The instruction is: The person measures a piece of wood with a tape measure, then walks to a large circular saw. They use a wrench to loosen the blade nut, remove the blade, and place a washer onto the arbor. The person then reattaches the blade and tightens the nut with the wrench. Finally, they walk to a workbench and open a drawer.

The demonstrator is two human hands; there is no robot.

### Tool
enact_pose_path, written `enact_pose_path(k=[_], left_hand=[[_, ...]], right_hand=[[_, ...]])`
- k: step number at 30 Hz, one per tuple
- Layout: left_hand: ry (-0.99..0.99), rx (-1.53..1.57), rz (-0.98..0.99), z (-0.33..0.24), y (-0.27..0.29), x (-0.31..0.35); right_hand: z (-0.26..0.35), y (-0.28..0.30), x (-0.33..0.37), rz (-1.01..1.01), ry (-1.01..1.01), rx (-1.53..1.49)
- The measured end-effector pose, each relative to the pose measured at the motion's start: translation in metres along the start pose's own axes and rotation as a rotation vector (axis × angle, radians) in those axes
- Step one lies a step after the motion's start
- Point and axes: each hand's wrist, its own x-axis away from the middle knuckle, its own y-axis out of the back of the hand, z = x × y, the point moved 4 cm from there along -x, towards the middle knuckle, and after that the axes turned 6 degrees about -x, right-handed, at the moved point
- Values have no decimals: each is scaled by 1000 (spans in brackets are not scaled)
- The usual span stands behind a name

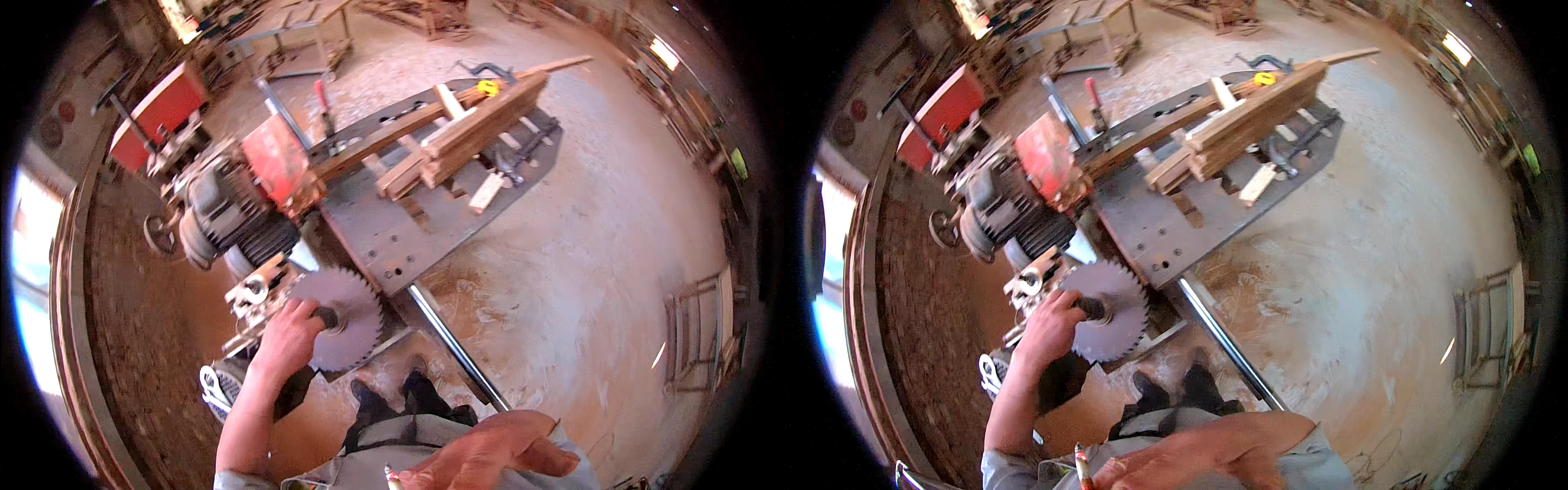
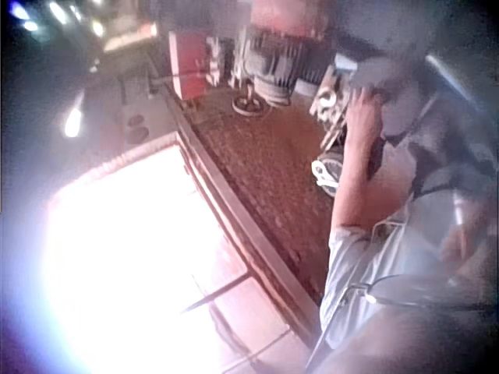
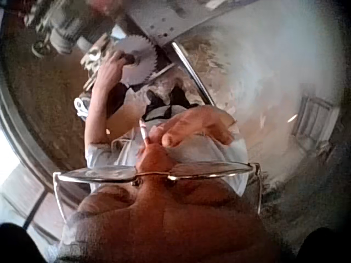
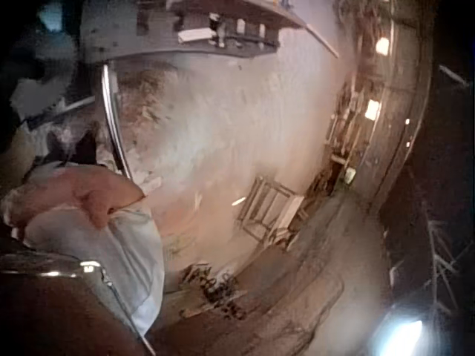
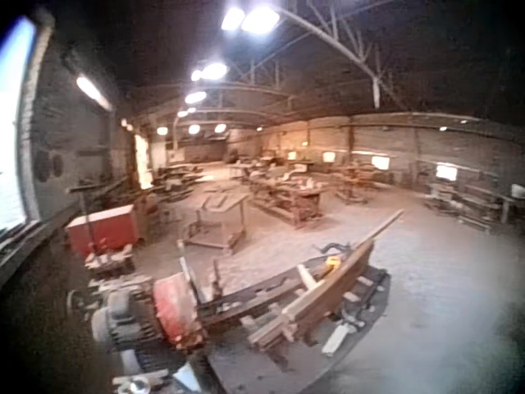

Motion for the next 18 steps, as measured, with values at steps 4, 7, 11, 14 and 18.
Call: enact_pose_path(k=[4, 7, 11, 14, 18], left_hand=[[457, -50, 6, -5, 4, -7], [515, -112, 164, -2, -7, -18], [85, -69, 211, -11, 4, -19], [164, -22, -75, -20, 15, -18], [620, -85, 367, 5, -8, -16]], right_hand=[[13, -9, -6, 60, 103, 73], [24, -15, -2, 74, 111, 106], [41, -17, 3, 51, 127, 149], [48, -19, 7, 30, 128, 142], [58, -14, 7, -35, 75, 98]])
